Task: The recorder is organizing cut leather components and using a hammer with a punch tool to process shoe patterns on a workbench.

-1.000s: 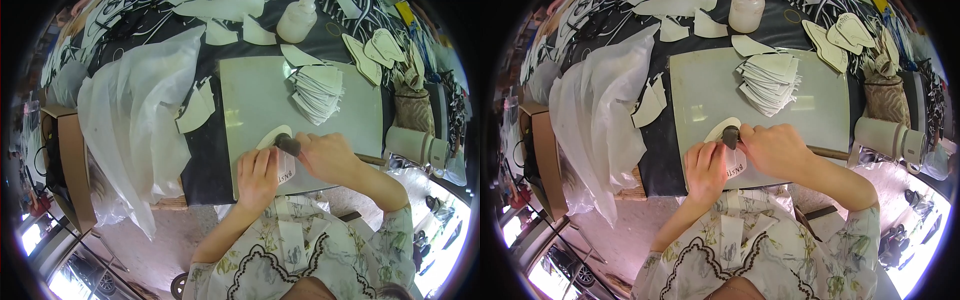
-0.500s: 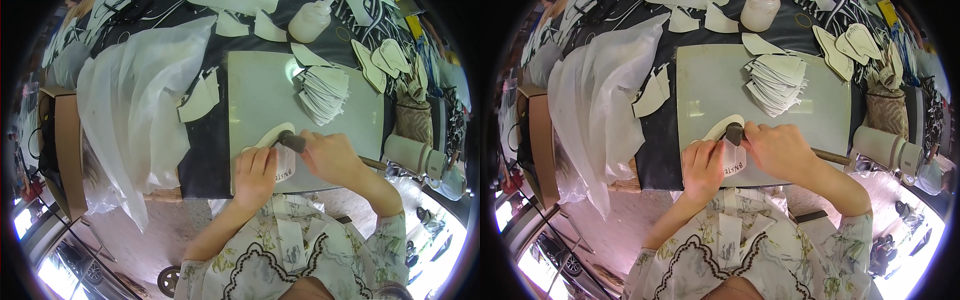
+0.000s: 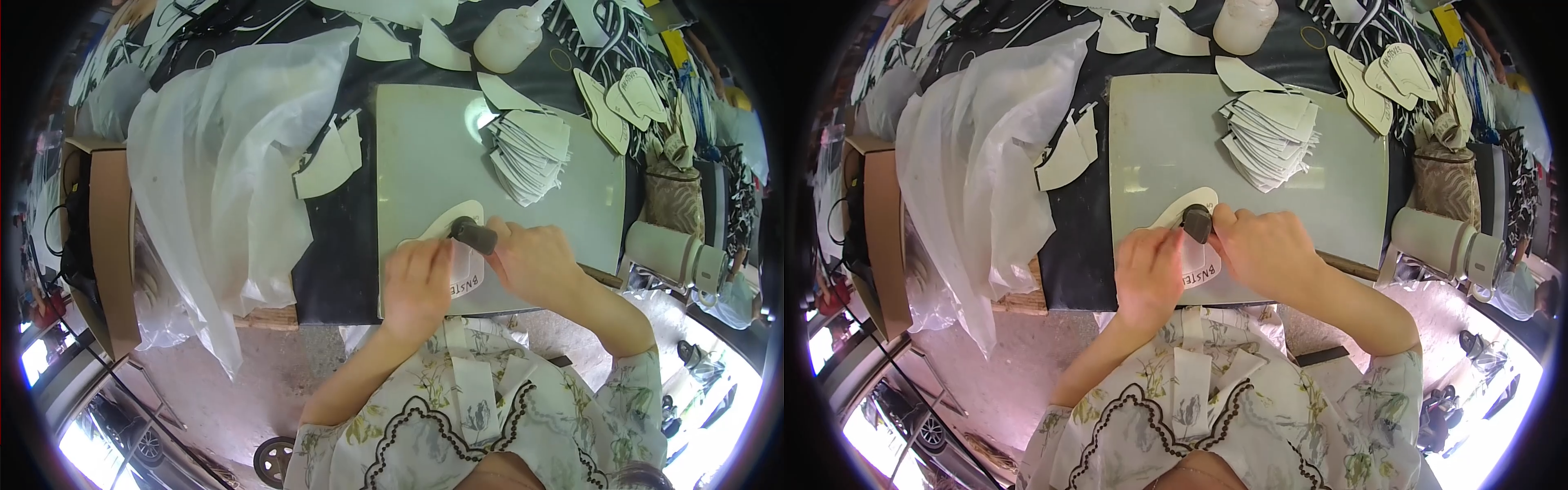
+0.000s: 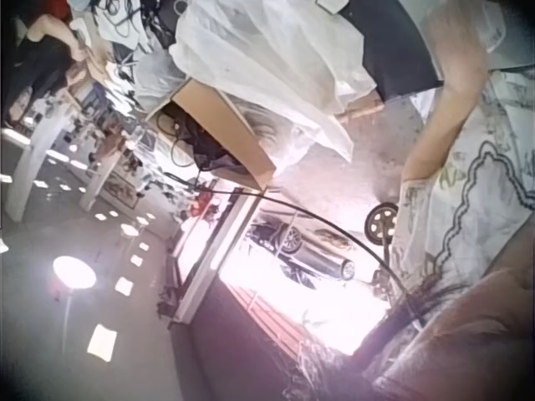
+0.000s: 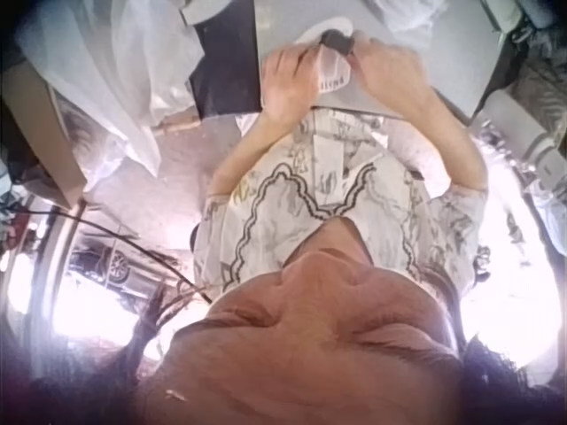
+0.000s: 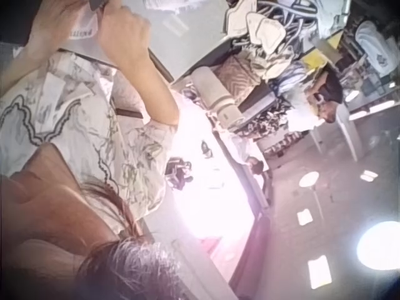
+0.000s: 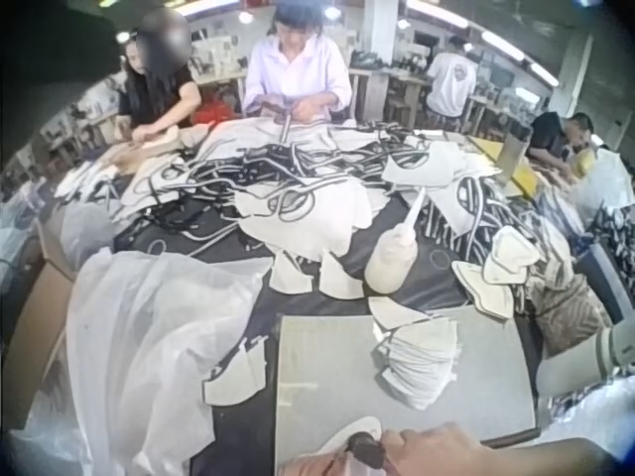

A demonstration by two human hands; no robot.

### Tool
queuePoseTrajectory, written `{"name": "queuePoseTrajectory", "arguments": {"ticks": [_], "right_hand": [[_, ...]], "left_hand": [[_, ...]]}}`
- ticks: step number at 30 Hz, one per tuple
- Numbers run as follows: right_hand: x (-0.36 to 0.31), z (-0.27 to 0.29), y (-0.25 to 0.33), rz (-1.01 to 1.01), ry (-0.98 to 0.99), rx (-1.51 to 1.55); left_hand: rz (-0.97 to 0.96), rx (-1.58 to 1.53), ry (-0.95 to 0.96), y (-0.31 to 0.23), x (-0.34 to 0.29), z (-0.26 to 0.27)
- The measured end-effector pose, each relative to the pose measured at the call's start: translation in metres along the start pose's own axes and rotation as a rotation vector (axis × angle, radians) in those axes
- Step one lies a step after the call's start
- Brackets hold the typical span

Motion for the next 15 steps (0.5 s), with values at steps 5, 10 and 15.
{"name": "queuePoseTrajectory", "arguments": {"ticks": [5,10,15], "right_hand": [[0.0,0.001,0.002,-0.021,-0.013,-0.011],[0.002,0.005,0.001,0.011,-0.023,0.026],[-0.002,0.018,0.008,0.084,-0.142,0.094]], "left_hand": [[0.064,-0.148,-0.026,0.015,-0.007,0.007],[-0.062,0.046,0.022,0.008,-0.011,0.003],[-0.143,0.103,0.041,0.006,-0.01,0.003]]}}
Point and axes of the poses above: each hand's wrist, its own x-axis towards the middle knuckle, its own z-axis out of the back of the hand, y = z × x, the point moved 6 cm from there along x, towards the middle knuckle, and after that the axes turned 15 degrees about y, right-handed, at the moved point
